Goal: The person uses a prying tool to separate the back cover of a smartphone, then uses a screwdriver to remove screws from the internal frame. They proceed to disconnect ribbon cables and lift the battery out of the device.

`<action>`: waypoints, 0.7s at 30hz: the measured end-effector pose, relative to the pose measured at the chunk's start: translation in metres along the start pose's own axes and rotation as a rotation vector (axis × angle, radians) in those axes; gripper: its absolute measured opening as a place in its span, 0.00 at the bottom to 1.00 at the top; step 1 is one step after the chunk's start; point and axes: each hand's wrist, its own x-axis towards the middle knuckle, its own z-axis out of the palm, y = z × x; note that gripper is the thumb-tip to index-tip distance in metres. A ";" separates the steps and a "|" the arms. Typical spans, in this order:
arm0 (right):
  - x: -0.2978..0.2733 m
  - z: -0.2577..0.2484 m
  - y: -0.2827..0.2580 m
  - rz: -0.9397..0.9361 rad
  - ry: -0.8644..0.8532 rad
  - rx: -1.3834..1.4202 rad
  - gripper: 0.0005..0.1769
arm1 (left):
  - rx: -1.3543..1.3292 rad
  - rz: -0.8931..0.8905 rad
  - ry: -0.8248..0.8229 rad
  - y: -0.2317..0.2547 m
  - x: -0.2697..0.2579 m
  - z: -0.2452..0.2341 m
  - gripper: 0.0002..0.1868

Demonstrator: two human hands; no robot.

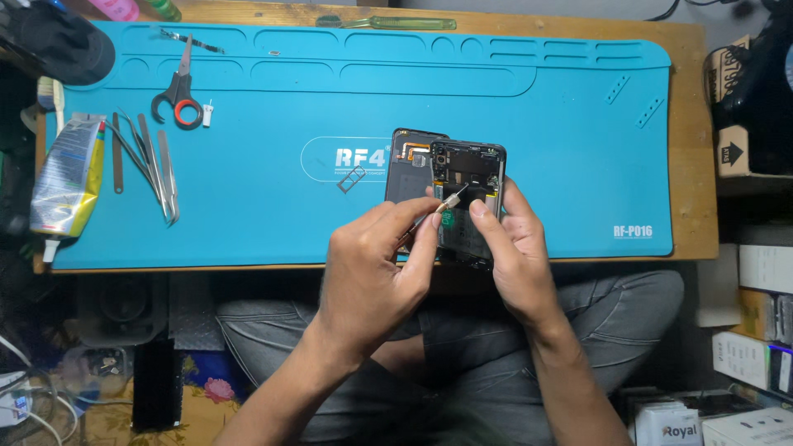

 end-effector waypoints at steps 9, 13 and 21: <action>0.000 -0.001 0.004 -0.007 0.017 -0.019 0.20 | -0.034 -0.074 -0.006 0.001 0.002 -0.003 0.05; -0.002 -0.004 0.005 -0.032 0.041 -0.138 0.21 | 0.005 -0.019 0.000 0.001 -0.001 -0.005 0.05; -0.005 -0.004 -0.002 -0.143 0.058 -0.467 0.22 | 0.119 0.077 -0.032 0.001 -0.004 -0.009 0.12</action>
